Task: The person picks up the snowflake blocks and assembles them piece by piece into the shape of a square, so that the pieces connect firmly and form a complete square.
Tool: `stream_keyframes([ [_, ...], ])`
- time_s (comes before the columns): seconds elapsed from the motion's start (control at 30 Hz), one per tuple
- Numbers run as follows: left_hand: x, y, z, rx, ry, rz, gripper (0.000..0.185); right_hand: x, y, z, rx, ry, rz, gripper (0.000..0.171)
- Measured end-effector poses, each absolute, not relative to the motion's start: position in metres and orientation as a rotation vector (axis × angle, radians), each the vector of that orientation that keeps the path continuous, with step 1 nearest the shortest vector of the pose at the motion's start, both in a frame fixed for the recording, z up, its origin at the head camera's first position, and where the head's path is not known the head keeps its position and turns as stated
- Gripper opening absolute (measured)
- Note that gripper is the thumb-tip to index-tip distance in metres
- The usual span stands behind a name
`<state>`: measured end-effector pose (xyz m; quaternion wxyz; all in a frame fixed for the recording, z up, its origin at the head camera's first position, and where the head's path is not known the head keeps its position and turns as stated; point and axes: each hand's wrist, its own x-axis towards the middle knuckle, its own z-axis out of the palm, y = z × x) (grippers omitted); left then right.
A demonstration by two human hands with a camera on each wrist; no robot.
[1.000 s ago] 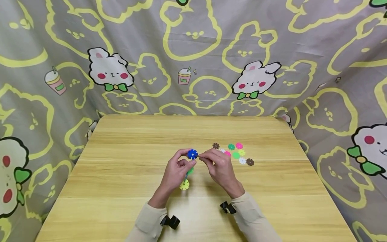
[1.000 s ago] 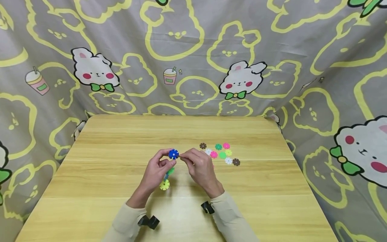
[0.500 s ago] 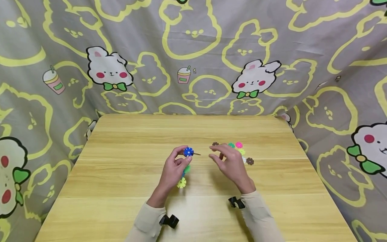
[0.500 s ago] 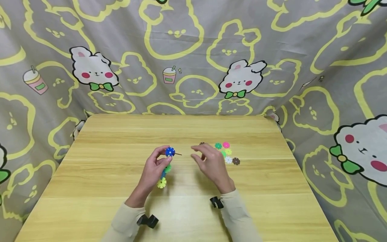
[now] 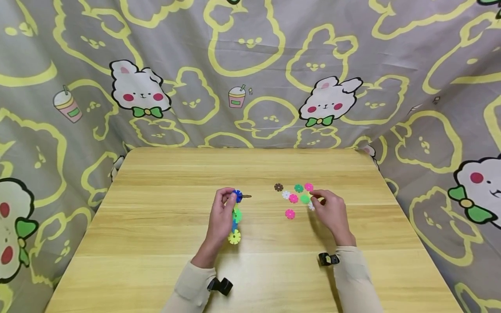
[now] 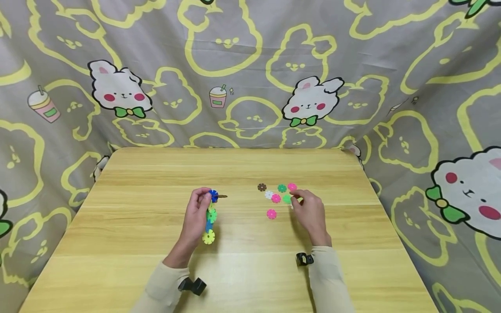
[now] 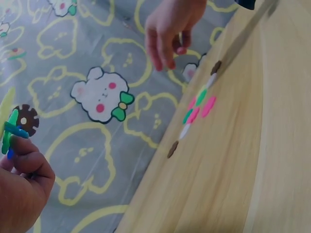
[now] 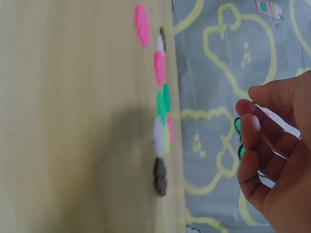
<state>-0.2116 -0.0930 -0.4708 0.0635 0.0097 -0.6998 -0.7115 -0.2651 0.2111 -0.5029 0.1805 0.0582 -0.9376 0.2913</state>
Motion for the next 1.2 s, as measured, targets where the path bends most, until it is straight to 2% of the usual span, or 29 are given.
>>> stream_keyframes([
  [0.27, -0.212, -0.091, -0.472, 0.076, -2.089, -2.138, 0.026, -0.263, 0.228, -0.516, 0.016, -2.801, 0.776, 0.018],
  [0.53, -0.209, -0.092, -0.462, 0.131, -2.139, -2.113, 0.030, -0.258, 0.235, -0.523, -0.074, -3.103, 0.667, 0.036],
  [0.67, -0.203, -0.090, -0.448, 0.177, -2.194, -2.069, 0.025, -0.258, 0.236, -0.523, -0.090, -3.150, 0.638, 0.032],
  [1.03, -0.200, -0.090, -0.448, 0.163, -2.204, -2.025, 0.020, -0.256, 0.239, -0.524, -0.106, -3.092, 0.664, 0.014],
  [1.2, -0.200, -0.090, -0.448, 0.156, -2.196, -2.041, 0.019, -0.257, 0.240, -0.524, -0.069, -3.096, 0.643, 0.018],
])
